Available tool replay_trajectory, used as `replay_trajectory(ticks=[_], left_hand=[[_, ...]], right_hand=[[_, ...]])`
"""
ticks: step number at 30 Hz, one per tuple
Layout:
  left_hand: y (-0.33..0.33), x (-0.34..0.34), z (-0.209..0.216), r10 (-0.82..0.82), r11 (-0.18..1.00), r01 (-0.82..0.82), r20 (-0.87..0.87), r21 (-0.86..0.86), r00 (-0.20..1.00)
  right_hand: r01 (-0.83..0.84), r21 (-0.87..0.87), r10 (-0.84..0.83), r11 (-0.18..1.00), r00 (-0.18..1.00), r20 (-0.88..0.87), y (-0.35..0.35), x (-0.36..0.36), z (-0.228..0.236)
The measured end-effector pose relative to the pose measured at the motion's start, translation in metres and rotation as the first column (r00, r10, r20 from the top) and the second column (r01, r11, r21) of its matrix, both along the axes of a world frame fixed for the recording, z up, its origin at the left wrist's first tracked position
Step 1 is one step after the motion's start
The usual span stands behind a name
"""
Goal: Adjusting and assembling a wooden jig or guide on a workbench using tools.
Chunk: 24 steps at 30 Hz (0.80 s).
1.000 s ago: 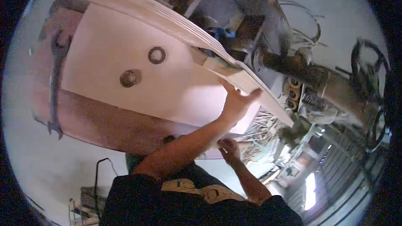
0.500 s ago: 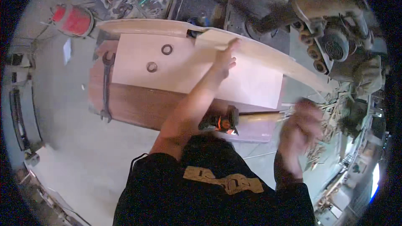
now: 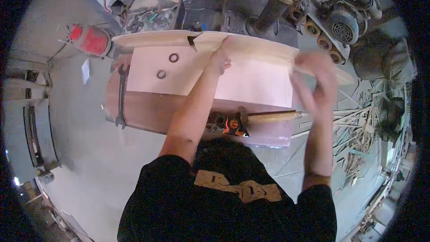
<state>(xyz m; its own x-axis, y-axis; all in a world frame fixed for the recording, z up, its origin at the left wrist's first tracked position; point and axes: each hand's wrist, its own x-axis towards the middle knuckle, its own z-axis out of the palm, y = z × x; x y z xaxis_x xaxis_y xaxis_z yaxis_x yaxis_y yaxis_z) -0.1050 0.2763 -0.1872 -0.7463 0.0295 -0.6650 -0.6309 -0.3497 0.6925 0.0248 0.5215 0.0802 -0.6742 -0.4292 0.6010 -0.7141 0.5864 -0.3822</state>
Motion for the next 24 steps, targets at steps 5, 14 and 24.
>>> replay_trajectory(ticks=[5, 14, 24], left_hand=[[0.001, 0.002, 0.002, -0.11, 0.994, 0.11, 0.054, 0.003, 0.992], [0.001, 0.007, 0.004, -0.114, 0.993, 0.114, 0.016, 0.011, 0.993], [-0.006, 0.034, 0.019, 0.034, 0.974, -0.038, 0.023, 0.225, 0.999]], right_hand=[[0.361, 0.615, -0.469, 0.701, 0.883, 0.016, 0.13, -0.092, -0.145], [0.15, 0.705, -0.426, 0.693, 0.874, 0.233, 0.208, -0.144, -0.192], [0.126, 0.724, -0.441, 0.678, 0.857, 0.265, 0.201, -0.121, -0.195]])
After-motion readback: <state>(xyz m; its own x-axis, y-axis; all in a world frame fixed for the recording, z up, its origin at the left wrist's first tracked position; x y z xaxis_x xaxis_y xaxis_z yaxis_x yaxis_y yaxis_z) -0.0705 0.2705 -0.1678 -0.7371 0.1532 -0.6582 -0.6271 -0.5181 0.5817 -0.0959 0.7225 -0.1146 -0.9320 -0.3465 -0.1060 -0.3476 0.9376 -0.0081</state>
